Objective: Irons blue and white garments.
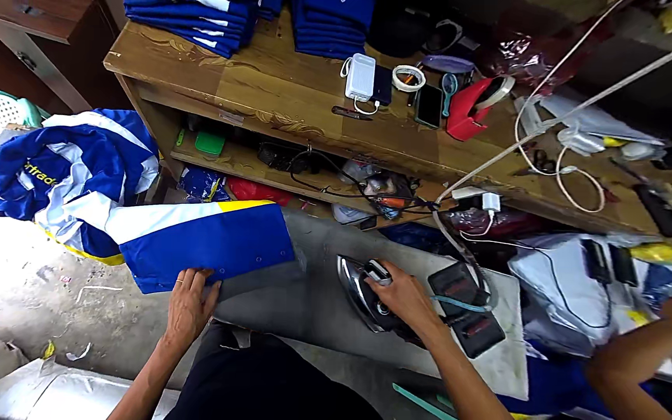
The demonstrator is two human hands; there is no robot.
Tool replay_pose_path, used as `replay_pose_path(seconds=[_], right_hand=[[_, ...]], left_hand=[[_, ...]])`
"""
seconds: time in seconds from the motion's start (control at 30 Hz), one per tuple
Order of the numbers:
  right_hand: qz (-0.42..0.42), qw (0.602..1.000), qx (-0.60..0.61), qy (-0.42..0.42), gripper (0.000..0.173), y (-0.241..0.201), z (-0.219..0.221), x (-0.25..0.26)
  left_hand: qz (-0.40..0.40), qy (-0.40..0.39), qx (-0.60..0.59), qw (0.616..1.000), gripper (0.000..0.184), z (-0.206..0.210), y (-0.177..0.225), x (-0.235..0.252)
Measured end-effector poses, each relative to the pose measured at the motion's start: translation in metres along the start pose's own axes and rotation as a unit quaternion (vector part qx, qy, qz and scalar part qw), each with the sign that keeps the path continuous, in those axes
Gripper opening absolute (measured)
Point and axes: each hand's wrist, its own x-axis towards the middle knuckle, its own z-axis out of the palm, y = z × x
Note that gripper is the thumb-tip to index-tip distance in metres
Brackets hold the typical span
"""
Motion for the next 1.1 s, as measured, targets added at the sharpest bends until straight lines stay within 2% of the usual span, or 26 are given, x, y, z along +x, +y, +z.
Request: replay_pose_path(seconds=[0.07,0.13,0.2,0.23,0.3,0.37,0.43,0.5,0.6,0.67,0.73,0.83,1.0,1.07,1.1], right_hand=[[0.006,1.000,0.010,0.003,0.052,0.022,-0.006,0.002],[-0.001,1.000,-0.003,-0.006,0.067,0.031,-0.017,0.001],[-0.064,0.996,-0.038,0.052,0.084,0.028,-0.027,0.000],[-0.109,0.988,-0.041,0.104,0.084,0.021,-0.029,0.003],[-0.160,0.976,0.009,0.144,0.067,-0.005,-0.027,0.015],[-0.173,0.976,0.106,0.085,0.051,-0.042,-0.011,0.031],[-0.150,0.967,0.199,-0.042,0.046,-0.084,0.015,0.049],[-0.111,0.949,0.258,-0.140,0.045,-0.120,0.042,0.068],[-0.075,0.948,0.261,-0.165,0.044,-0.147,0.068,0.087],[-0.090,0.955,0.237,-0.154,0.040,-0.152,0.072,0.093],[-0.120,0.955,0.227,-0.145,0.032,-0.153,0.067,0.097],[-0.124,0.950,0.245,-0.146,0.023,-0.158,0.053,0.104],[-0.091,0.934,0.313,-0.148,0.012,-0.161,0.023,0.119],[-0.086,0.929,0.327,-0.153,0.010,-0.161,0.016,0.127],[-0.088,0.930,0.324,-0.152,0.010,-0.161,0.015,0.132]], left_hand=[[-0.033,-0.031,0.004,0.999,0.035,0.000,0.011,-0.010],[-0.089,-0.063,0.016,0.994,0.041,0.002,0.026,-0.017],[-0.163,-0.093,0.022,0.982,0.047,0.003,0.039,-0.021],[-0.202,-0.106,0.016,0.973,0.050,0.004,0.044,-0.022],[-0.276,-0.112,-0.025,0.954,0.057,0.004,0.050,-0.022],[-0.347,-0.089,-0.104,0.928,0.059,0.002,0.053,-0.019],[-0.416,-0.077,-0.198,0.884,0.051,-0.002,0.057,-0.017],[-0.464,-0.090,-0.314,0.824,0.042,-0.003,0.063,-0.014],[-0.503,-0.093,-0.454,0.730,0.036,0.007,0.077,-0.004],[-0.520,-0.070,-0.549,0.651,0.034,0.012,0.086,0.008],[-0.506,-0.012,-0.637,0.581,0.033,0.019,0.093,0.013],[-0.469,0.100,-0.716,0.507,0.035,0.024,0.091,0.012],[-0.394,0.233,-0.762,0.458,0.040,0.008,0.061,0.005],[-0.381,0.241,-0.759,0.470,0.036,-0.002,0.041,-0.006],[-0.392,0.217,-0.745,0.495,0.034,-0.007,0.030,-0.014]])
